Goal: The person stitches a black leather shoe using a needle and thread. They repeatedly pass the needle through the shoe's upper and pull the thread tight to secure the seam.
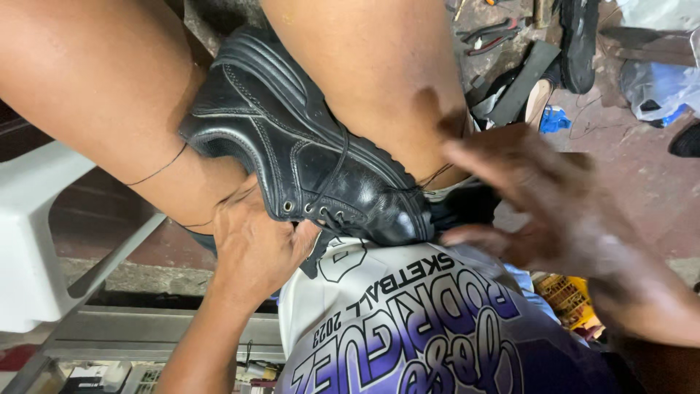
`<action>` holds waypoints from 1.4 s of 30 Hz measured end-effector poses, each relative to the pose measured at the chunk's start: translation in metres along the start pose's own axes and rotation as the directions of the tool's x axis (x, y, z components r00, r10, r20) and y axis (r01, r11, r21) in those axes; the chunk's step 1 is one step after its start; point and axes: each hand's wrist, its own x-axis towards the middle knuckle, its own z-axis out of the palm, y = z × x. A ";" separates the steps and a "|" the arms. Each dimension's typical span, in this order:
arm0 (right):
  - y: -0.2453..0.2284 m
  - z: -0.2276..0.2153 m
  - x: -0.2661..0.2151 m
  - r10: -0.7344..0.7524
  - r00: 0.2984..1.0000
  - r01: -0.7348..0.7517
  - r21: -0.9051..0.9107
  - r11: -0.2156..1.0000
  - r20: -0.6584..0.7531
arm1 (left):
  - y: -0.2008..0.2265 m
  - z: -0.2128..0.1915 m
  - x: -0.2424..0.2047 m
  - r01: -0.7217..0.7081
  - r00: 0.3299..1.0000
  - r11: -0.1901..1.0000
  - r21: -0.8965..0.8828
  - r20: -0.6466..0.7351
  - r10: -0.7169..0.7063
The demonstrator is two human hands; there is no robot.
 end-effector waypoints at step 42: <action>-0.028 0.060 0.093 0.295 0.955 -0.288 0.340 0.895 0.032 | -0.015 -0.021 0.010 -0.017 1.000 0.916 -0.400 -0.016 0.012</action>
